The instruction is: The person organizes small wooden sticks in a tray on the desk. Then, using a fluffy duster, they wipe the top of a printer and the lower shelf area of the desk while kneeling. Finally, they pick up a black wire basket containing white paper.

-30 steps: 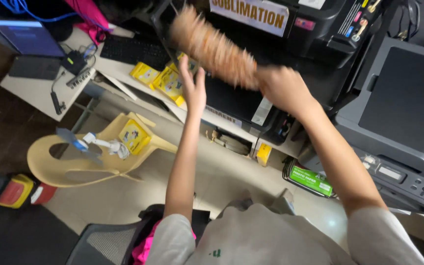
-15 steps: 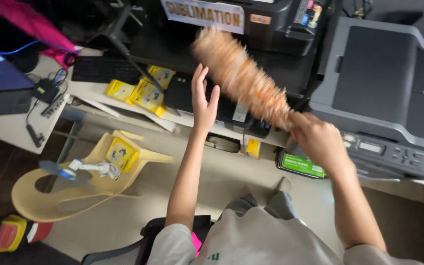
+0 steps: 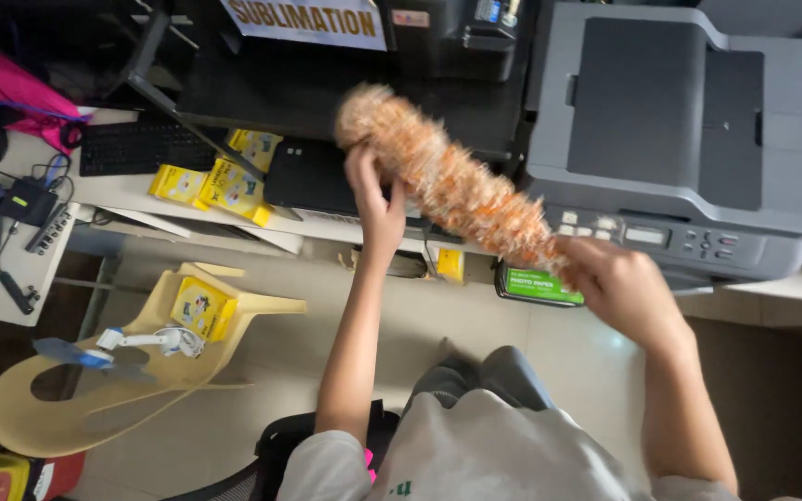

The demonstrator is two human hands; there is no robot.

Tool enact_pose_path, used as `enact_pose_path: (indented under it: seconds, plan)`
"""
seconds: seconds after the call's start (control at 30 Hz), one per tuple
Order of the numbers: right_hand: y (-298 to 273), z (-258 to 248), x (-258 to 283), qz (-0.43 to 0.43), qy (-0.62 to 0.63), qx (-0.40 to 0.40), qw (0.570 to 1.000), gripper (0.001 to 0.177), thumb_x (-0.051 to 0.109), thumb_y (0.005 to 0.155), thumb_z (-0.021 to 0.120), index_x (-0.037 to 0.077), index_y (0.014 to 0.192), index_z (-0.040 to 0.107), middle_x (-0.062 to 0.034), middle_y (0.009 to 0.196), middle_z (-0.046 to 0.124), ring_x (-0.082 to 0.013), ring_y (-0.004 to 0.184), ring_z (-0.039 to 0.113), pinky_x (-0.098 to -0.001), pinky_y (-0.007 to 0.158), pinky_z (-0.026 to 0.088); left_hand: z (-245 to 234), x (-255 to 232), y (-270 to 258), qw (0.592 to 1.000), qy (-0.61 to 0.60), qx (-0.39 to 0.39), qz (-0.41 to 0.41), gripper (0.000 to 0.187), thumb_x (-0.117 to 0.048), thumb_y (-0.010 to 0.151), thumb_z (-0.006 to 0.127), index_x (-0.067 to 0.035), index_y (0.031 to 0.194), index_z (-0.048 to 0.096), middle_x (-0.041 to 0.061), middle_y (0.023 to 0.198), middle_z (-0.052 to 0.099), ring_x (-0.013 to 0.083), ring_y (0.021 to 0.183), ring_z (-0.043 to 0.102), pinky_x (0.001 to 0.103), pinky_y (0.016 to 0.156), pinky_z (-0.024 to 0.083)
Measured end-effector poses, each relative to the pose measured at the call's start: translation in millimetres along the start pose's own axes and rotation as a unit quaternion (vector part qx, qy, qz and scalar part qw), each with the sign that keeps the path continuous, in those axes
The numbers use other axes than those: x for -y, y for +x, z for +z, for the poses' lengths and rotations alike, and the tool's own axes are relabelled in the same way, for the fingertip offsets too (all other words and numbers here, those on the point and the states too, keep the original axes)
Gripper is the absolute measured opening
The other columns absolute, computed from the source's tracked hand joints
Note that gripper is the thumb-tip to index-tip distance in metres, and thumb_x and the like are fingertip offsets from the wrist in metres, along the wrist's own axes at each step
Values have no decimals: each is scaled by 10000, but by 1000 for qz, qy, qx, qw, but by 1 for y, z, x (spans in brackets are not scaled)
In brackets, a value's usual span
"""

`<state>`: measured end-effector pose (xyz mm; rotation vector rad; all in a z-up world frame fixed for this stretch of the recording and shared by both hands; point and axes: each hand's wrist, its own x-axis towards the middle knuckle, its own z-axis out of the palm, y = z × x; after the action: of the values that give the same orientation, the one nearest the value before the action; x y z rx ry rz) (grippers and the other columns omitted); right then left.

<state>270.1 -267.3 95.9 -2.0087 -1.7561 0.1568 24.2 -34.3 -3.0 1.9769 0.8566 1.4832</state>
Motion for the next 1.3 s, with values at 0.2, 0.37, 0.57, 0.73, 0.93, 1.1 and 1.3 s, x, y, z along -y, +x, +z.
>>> enact_pose_path:
  seconds: [0.2, 0.37, 0.57, 0.73, 0.93, 1.1, 1.3]
  plan:
    - [-37, 33, -20, 16, 201, 37, 979, 402, 40, 948, 594, 59, 1349, 573, -135, 1067, 747, -227, 822, 759, -362, 674, 605, 15, -30, -31, 986, -159, 5, -59, 480, -101, 1111, 563, -70, 1558, 394, 125, 1632, 384, 264, 1482, 479, 398, 1246, 418]
    - [-67, 86, 15, 107, 489, 98, 860, 545, 60, 1007, 507, 101, 1527, 347, -54, 965, 659, -105, 661, 584, -260, 521, 493, 48, -92, -43, 971, -180, 143, -61, 844, -226, 1026, 687, -19, 1643, 150, 212, 1657, 312, 325, 1547, 341, 438, 1282, 296]
    - [-88, 149, 4, 17, 575, 37, 817, 467, 51, 1119, 509, 33, 1557, 347, -53, 1210, 615, -102, 988, 598, -271, 798, 550, 76, -103, -67, 976, -83, 184, -76, 939, -200, 970, 715, 14, 1633, 85, 250, 1676, 225, 325, 1552, 264, 436, 1268, 251]
    - [-89, 119, -6, 90, 450, 172, 872, 473, 63, 1022, 523, 68, 1489, 450, -40, 915, 676, -135, 690, 590, -317, 611, 528, 67, -56, -150, 963, -216, 44, -157, 874, -152, 1017, 665, -45, 1650, 72, 235, 1623, 331, 275, 1431, 457, 395, 1202, 398]
    - [-75, 207, -55, 25, 335, 117, 935, 499, 5, 928, 570, 48, 1424, 542, -128, 822, 695, -189, 672, 665, -337, 641, 552, 32, 2, -244, 949, -74, 64, -301, 848, -203, 990, 677, -52, 1625, 135, 182, 1587, 354, 235, 1068, 671, 323, 886, 567]
    - [-60, 302, -74, 23, 318, 19, 948, 489, -32, 939, 559, 48, 1421, 535, -208, 941, 704, -281, 786, 724, -369, 714, 568, 28, 22, -227, 943, -89, 78, -311, 729, -217, 1025, 664, -65, 1614, 262, 203, 1574, 343, 260, 1230, 653, 332, 915, 593]
    - [-34, 313, -43, 21, 172, 131, 976, 547, -10, 918, 574, 151, 1441, 571, -170, 1144, 723, -388, 914, 714, -463, 780, 555, 25, 70, -200, 944, -65, 101, -309, 683, -215, 1005, 665, -70, 1569, 310, 185, 1582, 363, 274, 1221, 654, 363, 881, 570]
